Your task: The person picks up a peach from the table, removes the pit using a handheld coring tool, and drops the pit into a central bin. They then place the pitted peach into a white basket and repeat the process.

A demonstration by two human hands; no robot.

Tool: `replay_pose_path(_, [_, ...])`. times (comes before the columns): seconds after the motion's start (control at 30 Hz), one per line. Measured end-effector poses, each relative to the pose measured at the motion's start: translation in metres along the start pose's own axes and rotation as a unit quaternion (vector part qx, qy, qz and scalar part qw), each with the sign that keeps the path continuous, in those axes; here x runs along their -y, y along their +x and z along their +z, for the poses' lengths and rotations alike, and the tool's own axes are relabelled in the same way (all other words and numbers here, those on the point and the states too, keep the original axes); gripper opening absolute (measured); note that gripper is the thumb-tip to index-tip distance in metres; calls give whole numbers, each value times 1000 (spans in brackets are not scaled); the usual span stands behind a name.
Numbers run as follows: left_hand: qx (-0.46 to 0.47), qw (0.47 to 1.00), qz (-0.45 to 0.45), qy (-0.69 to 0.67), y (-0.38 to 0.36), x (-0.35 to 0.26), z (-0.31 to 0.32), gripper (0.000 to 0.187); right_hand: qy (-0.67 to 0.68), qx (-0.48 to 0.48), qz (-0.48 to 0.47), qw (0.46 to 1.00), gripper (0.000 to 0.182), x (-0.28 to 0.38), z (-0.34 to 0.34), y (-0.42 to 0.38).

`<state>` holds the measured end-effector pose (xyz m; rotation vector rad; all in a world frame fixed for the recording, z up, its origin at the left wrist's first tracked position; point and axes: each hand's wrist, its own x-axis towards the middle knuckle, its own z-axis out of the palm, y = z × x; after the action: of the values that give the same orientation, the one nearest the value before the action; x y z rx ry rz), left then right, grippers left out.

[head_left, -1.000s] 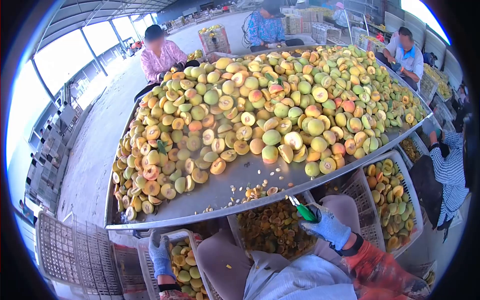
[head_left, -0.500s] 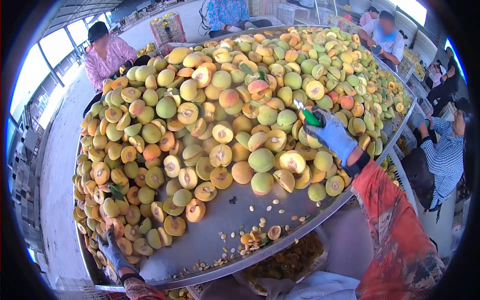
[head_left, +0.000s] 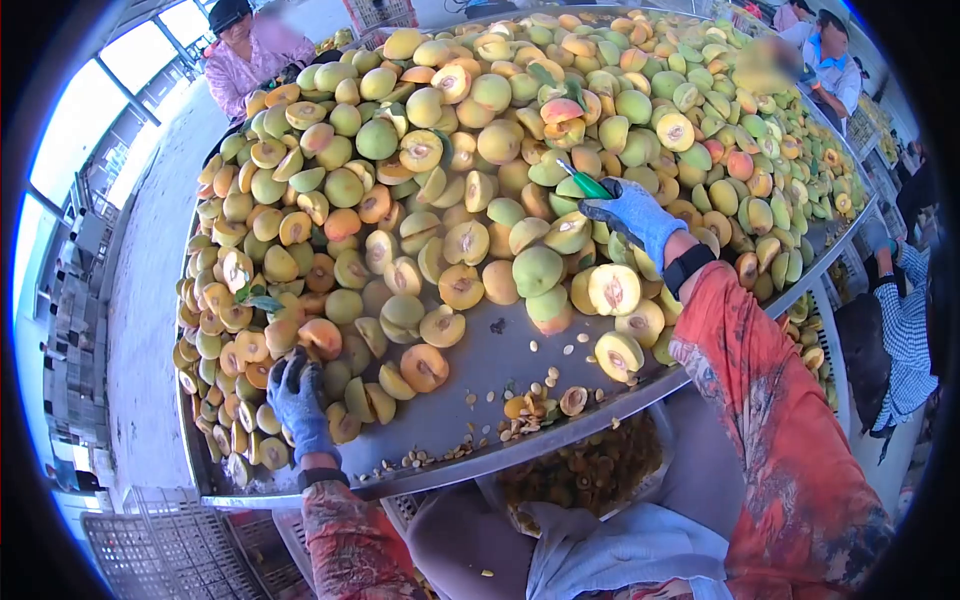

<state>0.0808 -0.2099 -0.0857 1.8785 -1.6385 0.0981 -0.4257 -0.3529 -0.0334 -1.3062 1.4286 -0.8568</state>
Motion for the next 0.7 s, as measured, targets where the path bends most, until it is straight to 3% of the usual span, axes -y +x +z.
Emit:
replay_pose_path(0.07, [20, 995, -41, 88, -1, -48, -5, 31, -84, 2, -15, 996, 33, 17, 21, -19])
replay_pose_path(0.1, [27, 997, -75, 14, -7, -41, 7, 33, -121, 13, -76, 990, 35, 3, 31, -12])
replay_pose_path(0.13, [36, 992, -105, -61, -10, -34, 19, 35, -128, 36, -72, 989, 36, -6, 43, -9])
replay_pose_path(0.2, [51, 925, -257, -277, -24, -75, 15, 38, -146, 120, 12, 982, 38, 39, 63, -50])
replay_pose_path(0.27, [72, 936, -168, -300, -39, -77, 30, 39, -197, 166, -51, 965, 40, 34, 81, -56])
replay_pose_path(0.33, [110, 982, -47, -143, -42, -98, 18, 38, -169, 188, -65, 965, 35, 41, 87, -74])
replay_pose_path(0.37, [161, 956, -95, -226, -36, -118, 3, 36, -222, 136, -103, 960, 36, 47, 85, -85])
replay_pose_path(0.4, [165, 956, -97, -224, -36, -130, -6, 36, -273, 83, -140, 948, 38, 53, 79, -97])
replay_pose_path(0.47, [187, 969, -108, -123, -34, -152, -21, 36, -173, 23, -213, 961, 35, 55, 62, -125])
replay_pose_path(0.5, [240, 967, -86, 10, -34, -184, -36, 41, -162, 9, -247, 955, 33, 58, 50, -143])
replay_pose_path(0.53, [239, 967, -85, 10, -42, -197, -35, 41, -151, -7, -282, 947, 32, 62, 38, -162])
replay_pose_path(0.6, [309, 929, 10, 204, -57, -218, -32, 55, 44, 27, -194, 980, 31, 54, 19, -201])
replay_pose_path(0.7, [317, 919, 19, 234, -75, -238, -21, 60, 79, 11, -103, 992, 32, 36, -6, -260])
